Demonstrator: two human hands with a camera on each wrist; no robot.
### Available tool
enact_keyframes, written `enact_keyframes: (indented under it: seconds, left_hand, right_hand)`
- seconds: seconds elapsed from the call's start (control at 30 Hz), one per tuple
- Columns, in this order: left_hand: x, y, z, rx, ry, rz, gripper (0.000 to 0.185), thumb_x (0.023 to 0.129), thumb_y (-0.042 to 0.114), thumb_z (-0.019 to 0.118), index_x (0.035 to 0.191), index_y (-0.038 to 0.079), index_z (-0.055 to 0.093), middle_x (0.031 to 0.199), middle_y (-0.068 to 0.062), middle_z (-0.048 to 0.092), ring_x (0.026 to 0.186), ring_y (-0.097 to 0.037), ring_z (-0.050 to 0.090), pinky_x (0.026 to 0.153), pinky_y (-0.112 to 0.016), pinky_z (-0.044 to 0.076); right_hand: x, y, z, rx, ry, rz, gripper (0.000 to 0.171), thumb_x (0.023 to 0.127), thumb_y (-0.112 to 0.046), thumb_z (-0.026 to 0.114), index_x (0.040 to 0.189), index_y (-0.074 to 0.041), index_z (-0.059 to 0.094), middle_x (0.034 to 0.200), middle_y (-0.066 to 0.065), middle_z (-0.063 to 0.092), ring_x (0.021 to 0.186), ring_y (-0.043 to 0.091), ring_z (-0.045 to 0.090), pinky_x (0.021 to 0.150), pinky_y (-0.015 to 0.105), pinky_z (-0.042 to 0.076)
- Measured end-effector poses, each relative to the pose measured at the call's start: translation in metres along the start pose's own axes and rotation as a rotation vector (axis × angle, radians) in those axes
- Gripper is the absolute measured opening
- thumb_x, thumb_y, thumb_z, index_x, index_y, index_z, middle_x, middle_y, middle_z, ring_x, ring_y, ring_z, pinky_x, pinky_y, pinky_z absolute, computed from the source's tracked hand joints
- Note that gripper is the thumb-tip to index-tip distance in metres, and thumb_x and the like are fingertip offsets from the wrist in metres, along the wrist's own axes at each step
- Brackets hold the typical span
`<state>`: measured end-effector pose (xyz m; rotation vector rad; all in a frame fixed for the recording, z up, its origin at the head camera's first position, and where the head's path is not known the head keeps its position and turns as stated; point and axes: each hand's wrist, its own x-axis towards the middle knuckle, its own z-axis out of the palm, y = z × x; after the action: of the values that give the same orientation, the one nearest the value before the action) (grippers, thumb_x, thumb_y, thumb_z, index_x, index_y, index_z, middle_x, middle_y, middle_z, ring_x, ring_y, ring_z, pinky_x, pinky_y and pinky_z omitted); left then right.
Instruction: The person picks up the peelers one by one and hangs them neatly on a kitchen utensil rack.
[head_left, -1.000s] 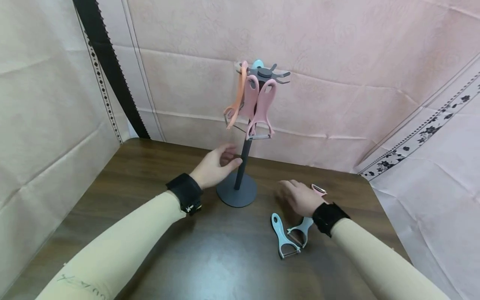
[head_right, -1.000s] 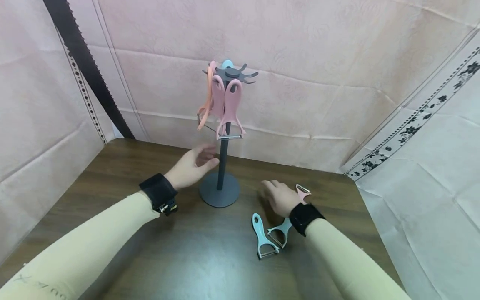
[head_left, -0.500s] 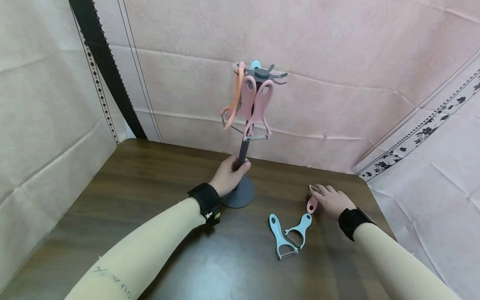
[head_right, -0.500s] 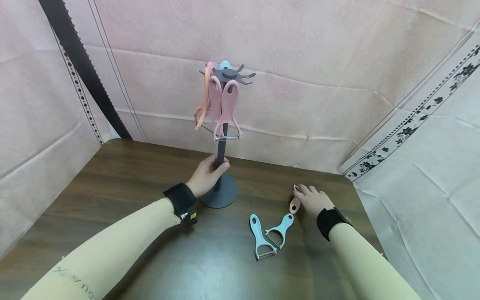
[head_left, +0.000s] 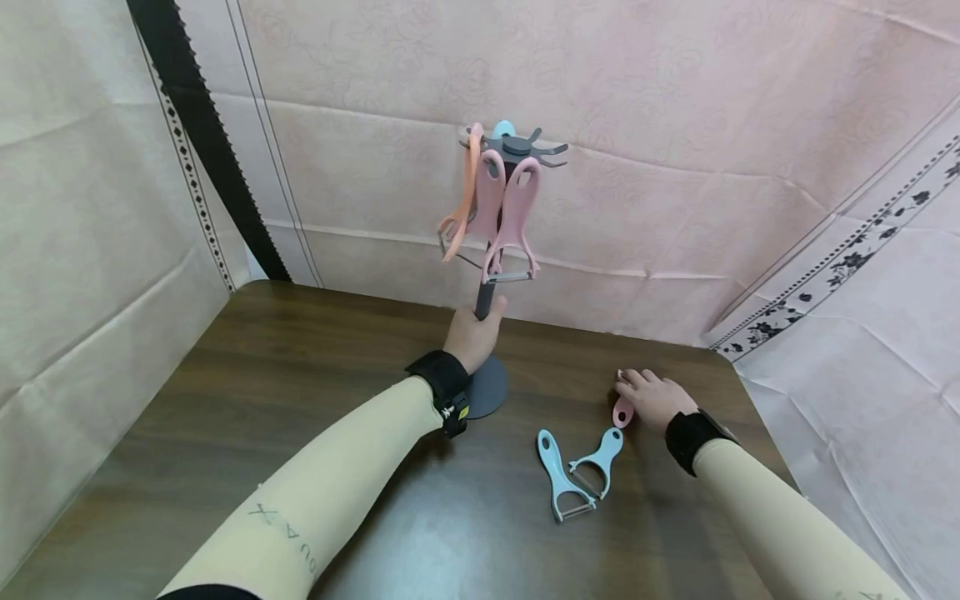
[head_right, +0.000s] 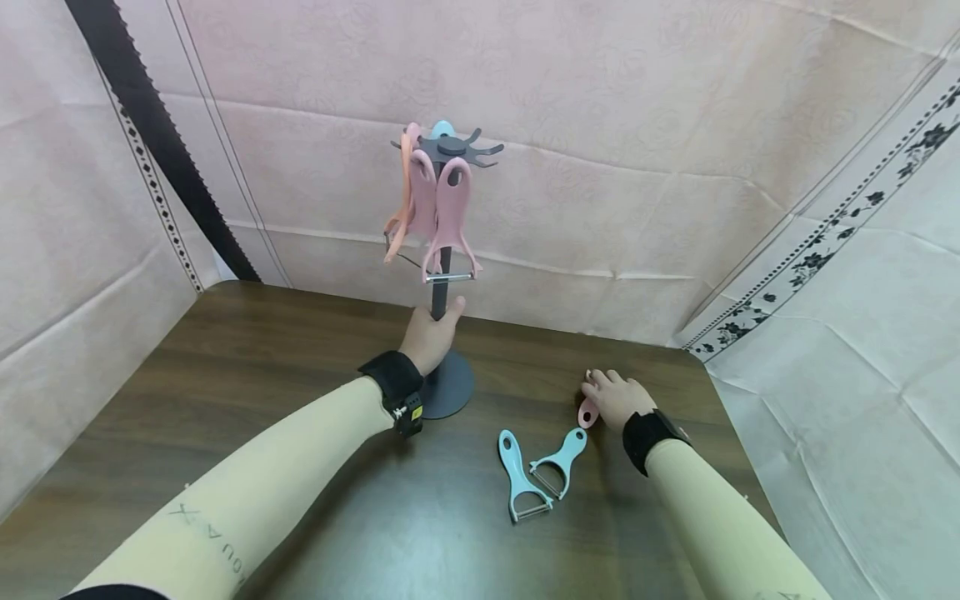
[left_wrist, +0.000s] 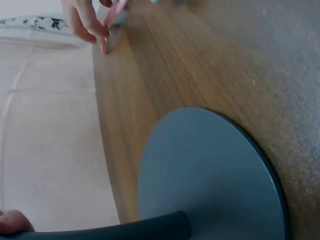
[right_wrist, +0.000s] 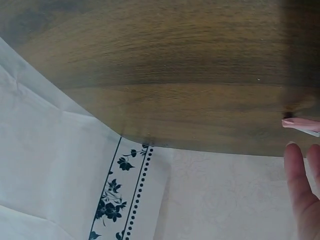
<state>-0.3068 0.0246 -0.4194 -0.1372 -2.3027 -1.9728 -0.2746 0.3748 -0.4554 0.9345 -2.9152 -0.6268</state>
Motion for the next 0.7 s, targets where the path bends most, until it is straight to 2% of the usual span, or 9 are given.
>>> enact_keyframes:
  seconds: [0.23, 0.43, 0.6, 0.7]
  left_hand:
    - [0.007, -0.004, -0.002, 0.004, 0.038, -0.005, 0.056, 0.097, 0.050, 0.047, 0.057, 0.012, 0.038, 0.050, 0.003, 0.034, 0.042, -0.015, 0.030, 0.043, -0.030, 0.024]
    - [0.004, -0.002, 0.001, -0.006, 0.045, -0.017, 0.056, 0.098, 0.049, 0.046, 0.057, 0.012, 0.037, 0.050, 0.003, 0.033, 0.041, -0.014, 0.029, 0.043, -0.030, 0.023]
    - [0.000, -0.001, 0.006, -0.015, 0.058, -0.009, 0.056, 0.098, 0.046, 0.049, 0.056, 0.011, 0.037, 0.049, 0.003, 0.033, 0.041, -0.015, 0.029, 0.043, -0.029, 0.023]
    - [-0.001, -0.001, 0.005, -0.008, 0.064, -0.012, 0.056, 0.098, 0.046, 0.050, 0.057, 0.011, 0.037, 0.049, 0.003, 0.033, 0.041, -0.014, 0.030, 0.043, -0.029, 0.023]
  right_hand:
    - [0.015, 0.000, 0.002, 0.013, 0.073, 0.007, 0.033, 0.079, 0.013, 0.066, 0.106, -0.005, 0.064, 0.111, 0.018, 0.053, 0.099, 0.036, 0.053, 0.073, 0.046, 0.051]
    - [0.021, 0.004, -0.002, 0.030, 0.069, 0.060, 0.025, 0.079, 0.013, 0.067, 0.095, -0.005, 0.066, 0.097, 0.013, 0.052, 0.089, 0.034, 0.052, 0.073, 0.045, 0.050]
    - [0.023, 0.003, -0.012, 0.028, 0.025, 0.081, 0.019, 0.080, 0.012, 0.066, 0.092, -0.003, 0.067, 0.095, 0.013, 0.056, 0.091, 0.034, 0.054, 0.074, 0.044, 0.050]
    - [0.026, 0.002, -0.012, 0.027, 0.020, 0.078, 0.016, 0.079, 0.007, 0.071, 0.091, -0.003, 0.068, 0.093, 0.012, 0.061, 0.090, 0.032, 0.055, 0.076, 0.043, 0.050]
